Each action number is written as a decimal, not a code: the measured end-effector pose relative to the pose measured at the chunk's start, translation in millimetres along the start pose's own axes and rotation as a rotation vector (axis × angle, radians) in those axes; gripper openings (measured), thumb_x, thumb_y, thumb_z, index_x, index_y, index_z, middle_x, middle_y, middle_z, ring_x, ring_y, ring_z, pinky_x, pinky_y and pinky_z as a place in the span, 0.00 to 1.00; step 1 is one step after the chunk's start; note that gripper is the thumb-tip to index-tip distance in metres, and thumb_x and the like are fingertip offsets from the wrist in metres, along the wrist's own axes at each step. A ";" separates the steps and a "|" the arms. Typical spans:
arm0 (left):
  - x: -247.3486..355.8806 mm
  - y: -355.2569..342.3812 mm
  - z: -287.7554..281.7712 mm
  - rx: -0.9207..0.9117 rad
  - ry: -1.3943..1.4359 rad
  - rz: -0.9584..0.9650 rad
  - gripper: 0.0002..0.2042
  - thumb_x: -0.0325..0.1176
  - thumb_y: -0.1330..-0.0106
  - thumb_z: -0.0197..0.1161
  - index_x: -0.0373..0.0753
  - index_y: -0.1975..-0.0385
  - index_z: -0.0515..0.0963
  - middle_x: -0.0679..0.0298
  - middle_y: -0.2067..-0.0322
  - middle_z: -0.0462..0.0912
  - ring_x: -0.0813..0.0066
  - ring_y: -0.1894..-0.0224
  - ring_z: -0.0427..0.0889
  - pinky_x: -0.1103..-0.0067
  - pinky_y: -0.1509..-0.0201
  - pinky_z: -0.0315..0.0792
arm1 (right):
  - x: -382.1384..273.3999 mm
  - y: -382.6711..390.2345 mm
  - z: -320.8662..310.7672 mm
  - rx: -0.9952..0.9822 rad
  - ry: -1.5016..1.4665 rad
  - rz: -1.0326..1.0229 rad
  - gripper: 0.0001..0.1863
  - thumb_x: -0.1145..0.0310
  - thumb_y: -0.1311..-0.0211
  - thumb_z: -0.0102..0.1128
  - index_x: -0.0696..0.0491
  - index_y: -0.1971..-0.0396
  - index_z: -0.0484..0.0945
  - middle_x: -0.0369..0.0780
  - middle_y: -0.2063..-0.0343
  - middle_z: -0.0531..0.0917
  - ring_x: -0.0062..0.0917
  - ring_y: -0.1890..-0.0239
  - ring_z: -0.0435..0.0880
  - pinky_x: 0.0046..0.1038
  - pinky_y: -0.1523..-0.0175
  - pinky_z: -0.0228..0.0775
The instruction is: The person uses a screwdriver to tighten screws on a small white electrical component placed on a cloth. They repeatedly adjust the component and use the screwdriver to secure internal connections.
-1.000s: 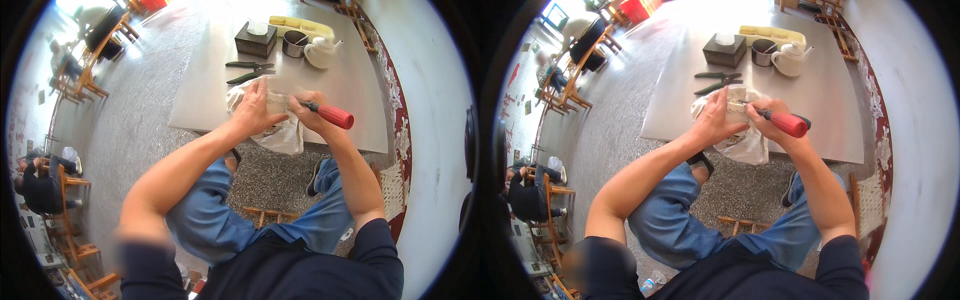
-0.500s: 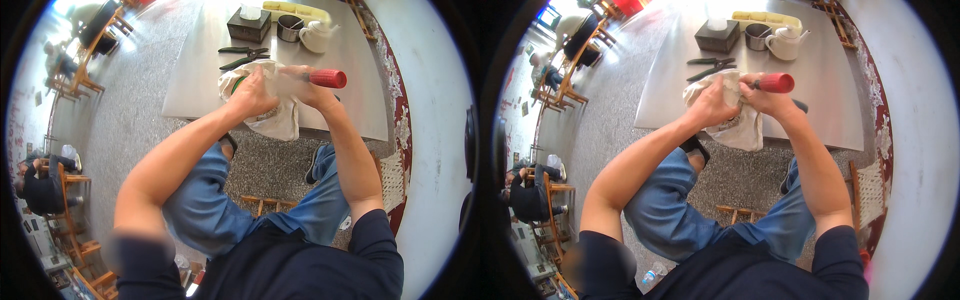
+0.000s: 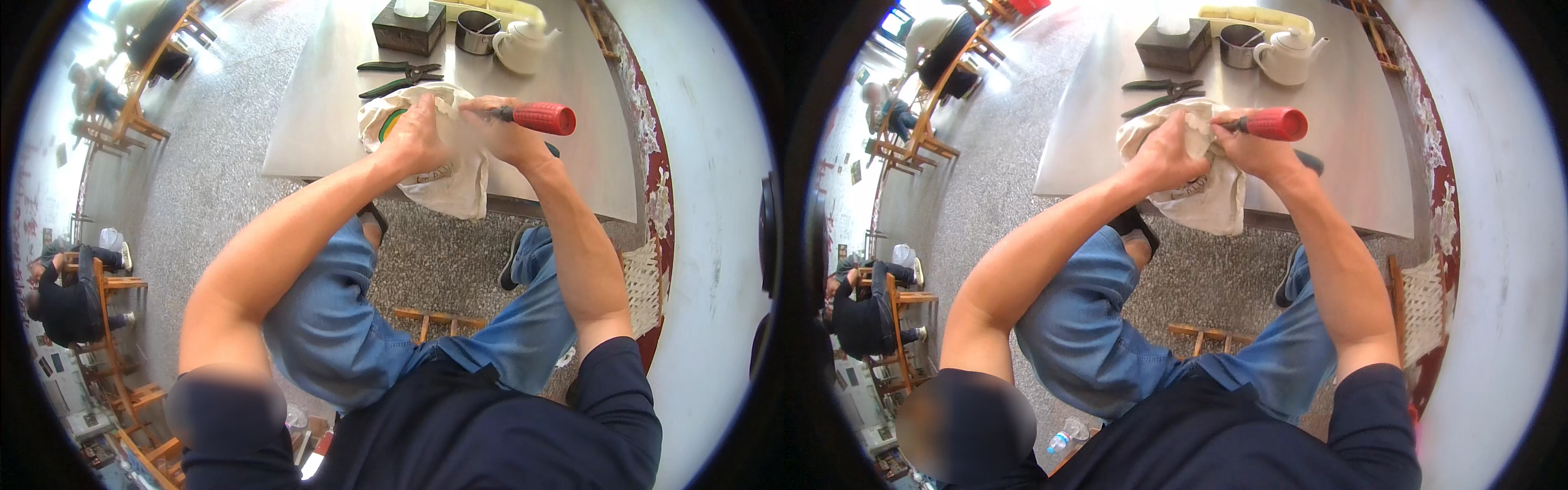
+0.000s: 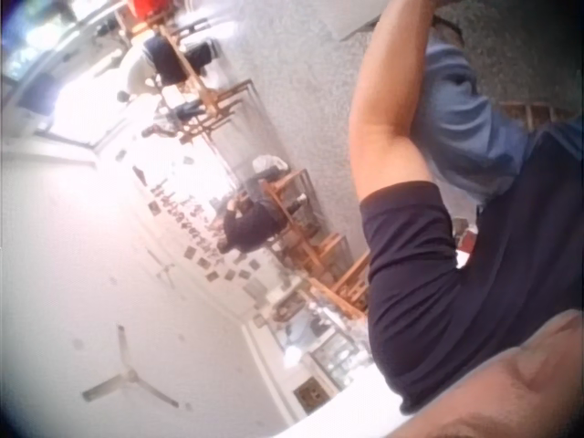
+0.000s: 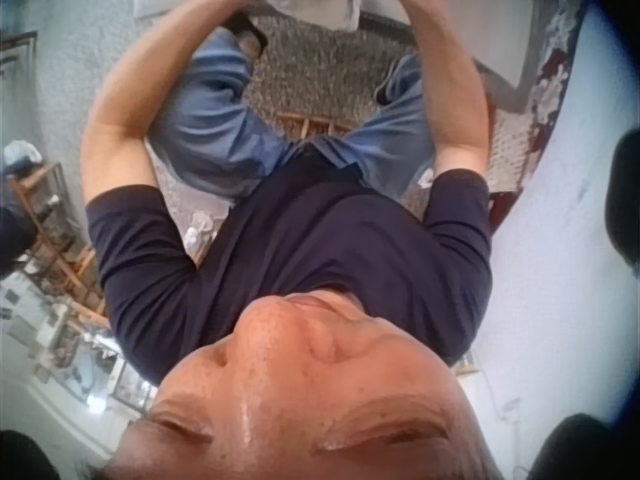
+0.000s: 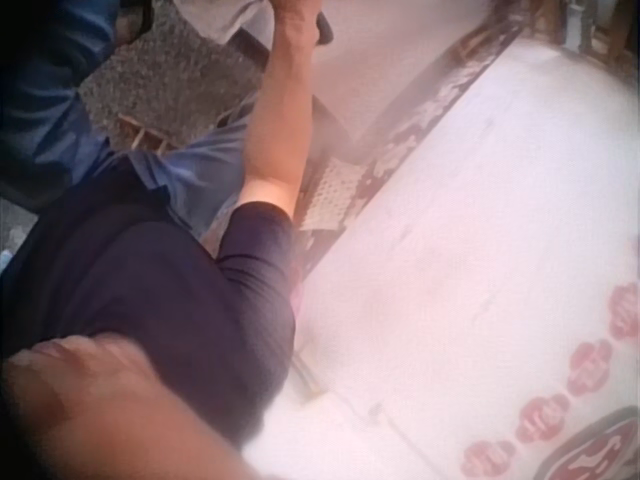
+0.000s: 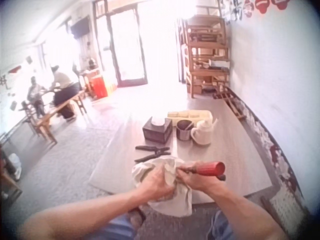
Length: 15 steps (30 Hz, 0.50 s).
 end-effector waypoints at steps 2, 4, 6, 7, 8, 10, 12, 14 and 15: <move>0.8 -0.8 -1.7 -0.021 -0.004 -0.015 0.32 0.39 0.50 0.71 0.27 0.47 0.68 0.38 0.52 0.81 0.43 0.45 0.80 0.63 0.40 0.74 | -3.1 0.7 -0.1 0.022 0.033 -0.037 0.10 0.68 0.35 0.63 0.58 0.61 0.87 0.47 0.63 0.89 0.39 0.60 0.88 0.35 0.52 0.78; 1.3 -1.1 -3.1 -0.036 -0.006 -0.028 0.32 0.39 0.49 0.71 0.28 0.47 0.69 0.38 0.53 0.81 0.43 0.45 0.81 0.62 0.40 0.74 | -7.6 0.2 1.0 0.031 0.066 -0.060 0.10 0.69 0.36 0.63 0.58 0.62 0.87 0.47 0.63 0.89 0.40 0.60 0.88 0.35 0.52 0.78; 1.6 -1.5 -4.1 -0.045 -0.007 -0.037 0.32 0.39 0.49 0.71 0.28 0.47 0.69 0.37 0.53 0.82 0.43 0.45 0.81 0.62 0.41 0.74 | -4.2 1.2 3.7 0.059 0.035 -0.089 0.09 0.70 0.36 0.62 0.58 0.63 0.87 0.46 0.63 0.89 0.41 0.60 0.87 0.36 0.52 0.78; 1.0 -1.7 -3.9 -0.048 0.003 -0.041 0.32 0.39 0.49 0.71 0.28 0.47 0.69 0.37 0.53 0.82 0.43 0.46 0.81 0.62 0.41 0.74 | -3.1 1.4 5.3 0.072 0.017 -0.102 0.09 0.70 0.36 0.62 0.58 0.63 0.86 0.46 0.63 0.89 0.41 0.60 0.87 0.36 0.52 0.78; 0.4 -2.3 -3.6 -0.052 0.013 -0.046 0.32 0.39 0.49 0.71 0.28 0.47 0.69 0.37 0.53 0.82 0.43 0.46 0.82 0.62 0.41 0.75 | -2.3 0.9 5.3 0.081 0.050 -0.133 0.09 0.70 0.36 0.62 0.58 0.64 0.86 0.47 0.63 0.88 0.42 0.60 0.87 0.36 0.52 0.78; 1.9 -1.5 -5.3 -0.064 0.025 -0.049 0.32 0.39 0.49 0.71 0.28 0.47 0.69 0.37 0.54 0.82 0.42 0.46 0.82 0.61 0.42 0.75 | -3.1 -0.7 4.1 0.096 0.116 -0.197 0.08 0.71 0.36 0.61 0.59 0.64 0.86 0.47 0.64 0.88 0.43 0.60 0.86 0.37 0.51 0.78; 6.5 -0.6 -9.7 -0.081 0.031 -0.046 0.32 0.39 0.50 0.71 0.28 0.47 0.69 0.36 0.55 0.83 0.42 0.47 0.82 0.61 0.43 0.75 | -4.4 -0.4 4.5 0.084 0.127 -0.187 0.08 0.71 0.36 0.61 0.59 0.64 0.86 0.48 0.64 0.88 0.43 0.59 0.86 0.37 0.51 0.78; 6.2 -0.8 -11.0 -0.093 0.010 -0.059 0.32 0.39 0.50 0.71 0.28 0.47 0.69 0.36 0.55 0.83 0.42 0.48 0.83 0.61 0.44 0.76 | -8.7 -1.7 3.1 0.063 0.132 -0.167 0.08 0.71 0.36 0.61 0.59 0.64 0.86 0.48 0.63 0.88 0.43 0.59 0.86 0.37 0.51 0.78; 6.2 -0.7 -11.4 -0.099 0.000 -0.065 0.32 0.39 0.50 0.71 0.28 0.47 0.69 0.36 0.55 0.83 0.42 0.48 0.83 0.61 0.44 0.76 | -10.4 -2.4 2.5 0.048 0.130 -0.151 0.08 0.71 0.36 0.60 0.59 0.64 0.86 0.48 0.63 0.87 0.43 0.59 0.86 0.37 0.51 0.78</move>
Point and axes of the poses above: each hand's wrist, its own y-axis away from the middle knuckle, its own z-axis out of the palm, x = y × z, the point moved 4 cm from there along -y, towards the middle knuckle
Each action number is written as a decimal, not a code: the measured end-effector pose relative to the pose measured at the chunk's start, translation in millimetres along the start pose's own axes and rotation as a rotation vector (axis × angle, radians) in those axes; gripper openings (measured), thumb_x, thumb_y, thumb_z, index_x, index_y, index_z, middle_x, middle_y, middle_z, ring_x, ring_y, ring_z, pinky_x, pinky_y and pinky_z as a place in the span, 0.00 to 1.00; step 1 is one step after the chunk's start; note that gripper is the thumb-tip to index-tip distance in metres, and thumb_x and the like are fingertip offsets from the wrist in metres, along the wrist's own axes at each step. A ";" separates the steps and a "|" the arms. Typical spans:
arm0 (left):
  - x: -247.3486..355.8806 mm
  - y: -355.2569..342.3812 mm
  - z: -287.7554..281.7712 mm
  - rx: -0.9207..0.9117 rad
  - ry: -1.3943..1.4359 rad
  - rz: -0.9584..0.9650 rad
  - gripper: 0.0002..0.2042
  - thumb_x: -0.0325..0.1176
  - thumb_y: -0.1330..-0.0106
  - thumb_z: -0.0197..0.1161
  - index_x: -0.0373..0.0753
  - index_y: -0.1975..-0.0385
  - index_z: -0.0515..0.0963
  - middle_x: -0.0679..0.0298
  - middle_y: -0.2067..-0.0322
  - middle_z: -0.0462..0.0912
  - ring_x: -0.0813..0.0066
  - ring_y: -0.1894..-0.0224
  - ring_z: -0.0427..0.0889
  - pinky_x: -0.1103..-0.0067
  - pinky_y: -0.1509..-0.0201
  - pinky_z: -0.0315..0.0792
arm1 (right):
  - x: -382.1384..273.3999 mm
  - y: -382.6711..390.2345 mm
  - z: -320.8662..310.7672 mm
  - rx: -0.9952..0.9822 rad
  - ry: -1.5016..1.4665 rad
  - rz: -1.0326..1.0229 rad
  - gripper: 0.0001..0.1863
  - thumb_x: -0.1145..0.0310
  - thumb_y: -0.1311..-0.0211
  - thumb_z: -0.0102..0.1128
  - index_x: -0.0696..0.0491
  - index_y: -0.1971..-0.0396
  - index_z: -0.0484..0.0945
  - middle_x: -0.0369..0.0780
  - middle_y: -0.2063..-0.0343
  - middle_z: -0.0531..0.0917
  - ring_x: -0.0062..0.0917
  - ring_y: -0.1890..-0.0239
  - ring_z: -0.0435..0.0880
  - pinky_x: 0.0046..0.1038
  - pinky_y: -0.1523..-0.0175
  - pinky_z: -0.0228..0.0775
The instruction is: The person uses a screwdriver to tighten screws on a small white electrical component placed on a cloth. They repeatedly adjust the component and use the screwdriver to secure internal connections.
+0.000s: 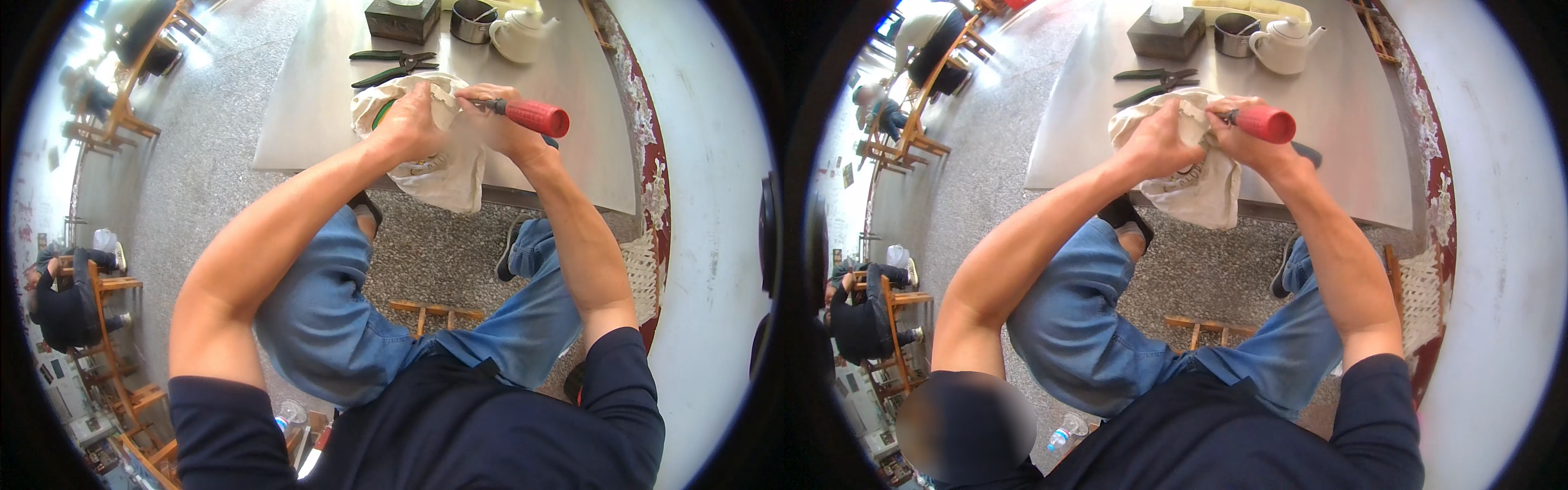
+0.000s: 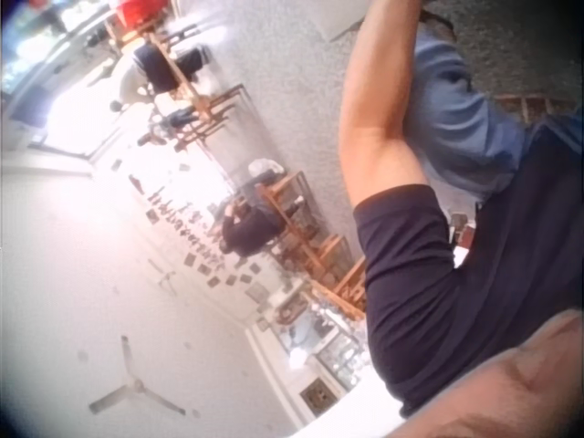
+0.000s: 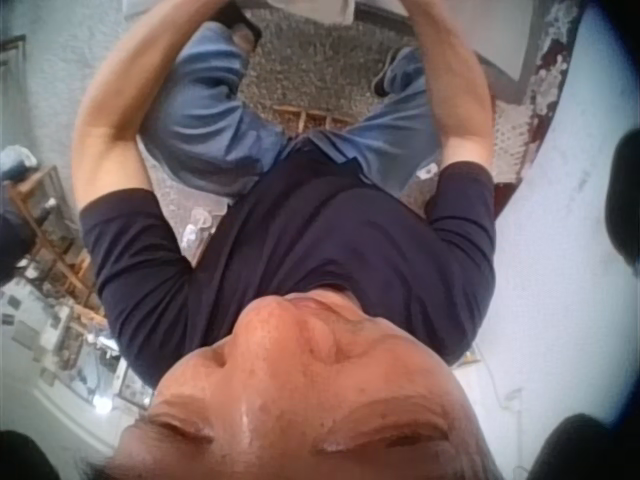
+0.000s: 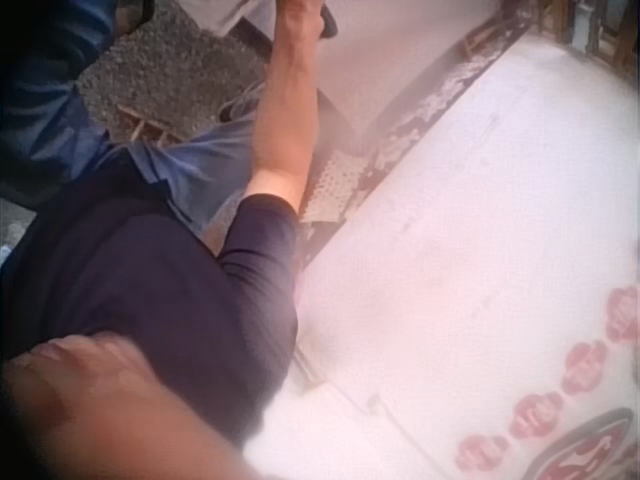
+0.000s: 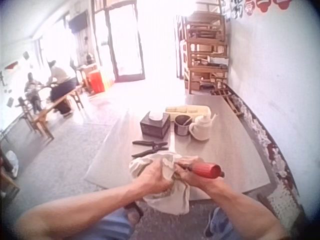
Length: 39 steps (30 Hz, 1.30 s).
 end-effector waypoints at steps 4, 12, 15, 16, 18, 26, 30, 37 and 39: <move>1.3 -0.1 -2.2 -0.014 0.010 -0.001 0.32 0.40 0.50 0.71 0.28 0.47 0.68 0.36 0.56 0.83 0.42 0.49 0.83 0.61 0.45 0.76 | 1.2 1.3 1.0 -0.008 -0.007 -0.004 0.09 0.71 0.35 0.60 0.59 0.64 0.86 0.48 0.62 0.87 0.43 0.58 0.86 0.37 0.50 0.79; 5.5 0.9 -4.4 -0.040 0.020 -0.020 0.36 0.42 0.50 0.71 0.27 0.43 0.68 0.37 0.55 0.83 0.43 0.47 0.83 0.63 0.43 0.76 | 7.2 3.2 0.4 -0.014 0.002 0.019 0.09 0.70 0.35 0.61 0.58 0.63 0.86 0.47 0.61 0.88 0.41 0.55 0.86 0.36 0.46 0.77; 2.6 0.9 -3.6 -0.008 0.024 0.010 0.36 0.43 0.50 0.71 0.27 0.43 0.68 0.37 0.53 0.83 0.44 0.45 0.82 0.63 0.41 0.75 | 8.6 3.4 3.1 -0.018 -0.015 0.047 0.09 0.69 0.34 0.61 0.58 0.62 0.87 0.46 0.60 0.89 0.41 0.54 0.86 0.36 0.46 0.77; 3.3 0.8 -3.7 -0.019 0.028 -0.003 0.36 0.42 0.50 0.71 0.27 0.43 0.68 0.37 0.53 0.82 0.44 0.45 0.82 0.63 0.40 0.75 | 8.5 3.4 3.6 -0.022 -0.009 0.056 0.10 0.69 0.34 0.61 0.58 0.62 0.87 0.46 0.60 0.89 0.41 0.54 0.87 0.36 0.46 0.77; 5.1 0.8 -3.6 -0.042 0.037 -0.028 0.36 0.42 0.50 0.71 0.27 0.43 0.68 0.37 0.52 0.82 0.45 0.44 0.82 0.63 0.40 0.74 | 8.9 3.2 2.5 -0.039 0.005 0.077 0.10 0.68 0.35 0.62 0.58 0.62 0.87 0.46 0.60 0.89 0.40 0.55 0.87 0.35 0.46 0.77; -0.7 3.2 1.7 0.025 0.016 -0.005 0.35 0.41 0.48 0.70 0.29 0.42 0.69 0.39 0.50 0.82 0.46 0.43 0.80 0.63 0.38 0.73 | 8.0 2.4 -3.3 -0.068 -0.161 0.185 0.10 0.68 0.36 0.63 0.57 0.61 0.87 0.45 0.63 0.89 0.37 0.59 0.88 0.33 0.51 0.77; -4.5 3.0 3.3 0.050 -0.011 0.007 0.34 0.40 0.48 0.70 0.30 0.41 0.69 0.40 0.49 0.81 0.46 0.41 0.79 0.63 0.37 0.72 | 5.0 -0.5 -8.9 -0.106 -0.177 0.223 0.11 0.68 0.37 0.63 0.57 0.60 0.87 0.46 0.63 0.89 0.37 0.59 0.87 0.34 0.51 0.77; -2.3 4.0 1.9 0.016 0.016 0.001 0.34 0.39 0.48 0.70 0.32 0.40 0.68 0.41 0.49 0.81 0.47 0.41 0.79 0.63 0.37 0.72 | 5.9 2.3 -4.7 -0.132 -0.168 0.237 0.11 0.68 0.37 0.62 0.56 0.60 0.87 0.46 0.63 0.89 0.36 0.59 0.88 0.33 0.51 0.77; -2.5 3.2 3.4 0.016 0.011 0.005 0.34 0.39 0.48 0.69 0.33 0.40 0.68 0.41 0.49 0.81 0.47 0.41 0.79 0.63 0.37 0.72 | 6.7 5.3 -2.3 -0.080 -0.192 0.187 0.10 0.68 0.36 0.62 0.56 0.60 0.87 0.45 0.63 0.89 0.36 0.59 0.88 0.33 0.51 0.78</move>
Point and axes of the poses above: each hand's wrist, its own y-axis away from the middle knuckle, its own z-axis out of the palm, x = y × z, the point moved 4 cm from there along -y, towards the middle knuckle
